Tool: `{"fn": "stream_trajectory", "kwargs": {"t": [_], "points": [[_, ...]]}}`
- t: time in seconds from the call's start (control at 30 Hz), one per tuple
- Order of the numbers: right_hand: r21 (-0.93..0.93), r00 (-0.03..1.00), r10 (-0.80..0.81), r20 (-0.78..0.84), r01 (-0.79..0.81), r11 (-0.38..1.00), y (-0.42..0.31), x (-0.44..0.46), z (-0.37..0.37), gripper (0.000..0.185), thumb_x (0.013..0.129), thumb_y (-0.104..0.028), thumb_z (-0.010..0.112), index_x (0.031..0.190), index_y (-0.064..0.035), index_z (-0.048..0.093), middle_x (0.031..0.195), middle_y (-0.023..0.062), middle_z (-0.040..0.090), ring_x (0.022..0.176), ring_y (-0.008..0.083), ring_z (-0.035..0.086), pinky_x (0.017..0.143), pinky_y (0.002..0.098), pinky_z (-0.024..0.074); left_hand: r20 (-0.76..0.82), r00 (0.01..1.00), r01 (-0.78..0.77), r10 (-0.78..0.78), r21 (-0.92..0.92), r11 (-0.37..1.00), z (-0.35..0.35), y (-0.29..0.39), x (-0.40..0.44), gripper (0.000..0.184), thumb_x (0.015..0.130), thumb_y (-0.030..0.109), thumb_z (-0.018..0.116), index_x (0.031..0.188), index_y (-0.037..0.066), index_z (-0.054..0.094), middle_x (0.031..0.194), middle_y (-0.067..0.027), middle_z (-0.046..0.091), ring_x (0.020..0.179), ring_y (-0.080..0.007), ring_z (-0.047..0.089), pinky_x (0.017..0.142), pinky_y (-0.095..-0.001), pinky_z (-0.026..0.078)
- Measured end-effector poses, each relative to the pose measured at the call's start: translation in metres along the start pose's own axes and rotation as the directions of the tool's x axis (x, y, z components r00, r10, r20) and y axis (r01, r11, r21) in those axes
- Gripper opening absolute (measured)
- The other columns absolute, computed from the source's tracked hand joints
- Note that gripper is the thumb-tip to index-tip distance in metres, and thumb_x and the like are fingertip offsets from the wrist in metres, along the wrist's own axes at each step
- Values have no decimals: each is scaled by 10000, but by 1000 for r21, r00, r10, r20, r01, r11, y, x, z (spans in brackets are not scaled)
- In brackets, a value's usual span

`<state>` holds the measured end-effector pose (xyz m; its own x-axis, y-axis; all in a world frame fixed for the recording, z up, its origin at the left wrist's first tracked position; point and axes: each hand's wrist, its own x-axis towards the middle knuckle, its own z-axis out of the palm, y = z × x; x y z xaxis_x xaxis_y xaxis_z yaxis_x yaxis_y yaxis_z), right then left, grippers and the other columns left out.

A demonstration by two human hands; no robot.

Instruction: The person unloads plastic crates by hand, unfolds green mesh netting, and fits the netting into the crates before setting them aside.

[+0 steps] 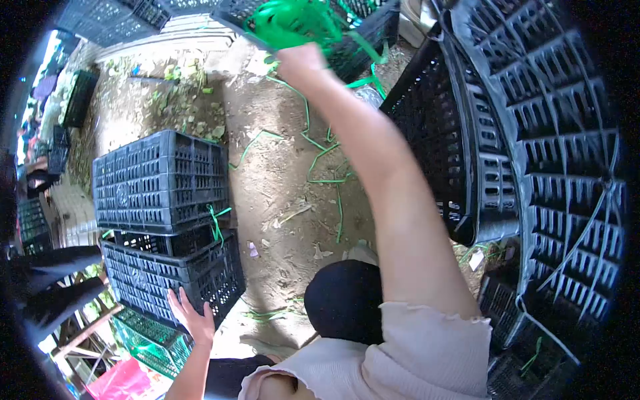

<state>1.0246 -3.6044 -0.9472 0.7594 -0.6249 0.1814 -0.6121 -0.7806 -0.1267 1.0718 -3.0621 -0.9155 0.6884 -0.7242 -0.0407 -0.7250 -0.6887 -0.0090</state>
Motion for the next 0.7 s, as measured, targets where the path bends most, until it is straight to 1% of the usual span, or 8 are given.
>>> {"fn": "stream_trajectory", "kwargs": {"t": [0.1,0.27,0.4,0.43,0.5,0.57,0.63,0.7], "points": [[16,994,-84,-70,85,996,-68,5,3,139,715,-113,460,670,-72,585,699,119,619,647,237,615,560,350,461,21,1000,11,-11,2,1000,0,-2,-2,687,648,153,595,1237,-4,277,1307,-245,174,1201,-431,159,972,-516,153],[163,965,147,217,-184,969,-114,-26,37,163,747,-145,474,811,-111,621,793,56,617,765,205,603,652,332,440,20,1000,-8,10,-57,998,-5,-3,-4,662,662,148,593,1228,-14,290,1307,-254,151,1199,-434,140,968,-520,135],[343,992,43,-121,2,939,-79,-57,-14,186,732,-146,486,855,-70,603,784,126,592,732,269,579,650,350,467,25,999,-27,29,-67,997,-23,2,12,668,645,147,613,1219,-12,311,1310,-248,149,1203,-424,138,972,-497,122],[370,986,118,-121,-66,927,-55,-48,-35,276,777,-288,502,945,-81,576,920,165,567,846,225,546,690,337,444,-79,992,-103,101,-19,995,-37,9,32,669,635,148,626,1213,-4,325,1309,-239,167,1211,-405,140,973,-488,115],[556,783,272,-559,110,824,28,-12,-16,274,776,-215,511,970,-27,560,797,114,596,711,201,554,652,308,437,-202,977,-93,76,-76,993,-50,24,82,648,649,154,635,1216,42,341,1305,-211,211,1217,-369,171,971,-473,148],[652,713,554,-430,-179,737,107,19,-22,285,773,-227,516,964,-24,579,861,132,614,801,191,582,709,296,434,-283,953,-143,110,-100,985,-52,37,137,650,655,162,650,1217,52,343,1290,-202,248,1184,-369,234,955,-450,196],[271,800,560,-215,-503,821,175,36,-6,279,738,-265,516,881,-40,598,914,174,585,860,313,565,752,384,437,-262,958,-130,114,-46,990,-27,31,177,683,663,223,651,1234,50,318,1288,-190,260,1182,-359,241,943,-463,214],[-143,887,443,126,-426,893,235,44,33,252,723,-224,521,850,-29,618,910,185,580,894,308,550,762,380,436,-129,991,-32,40,62,998,-3,39,193,715,671,283,634,1252,56,285,1299,-169,255,1204,-340,220,949,-467,212]]}}
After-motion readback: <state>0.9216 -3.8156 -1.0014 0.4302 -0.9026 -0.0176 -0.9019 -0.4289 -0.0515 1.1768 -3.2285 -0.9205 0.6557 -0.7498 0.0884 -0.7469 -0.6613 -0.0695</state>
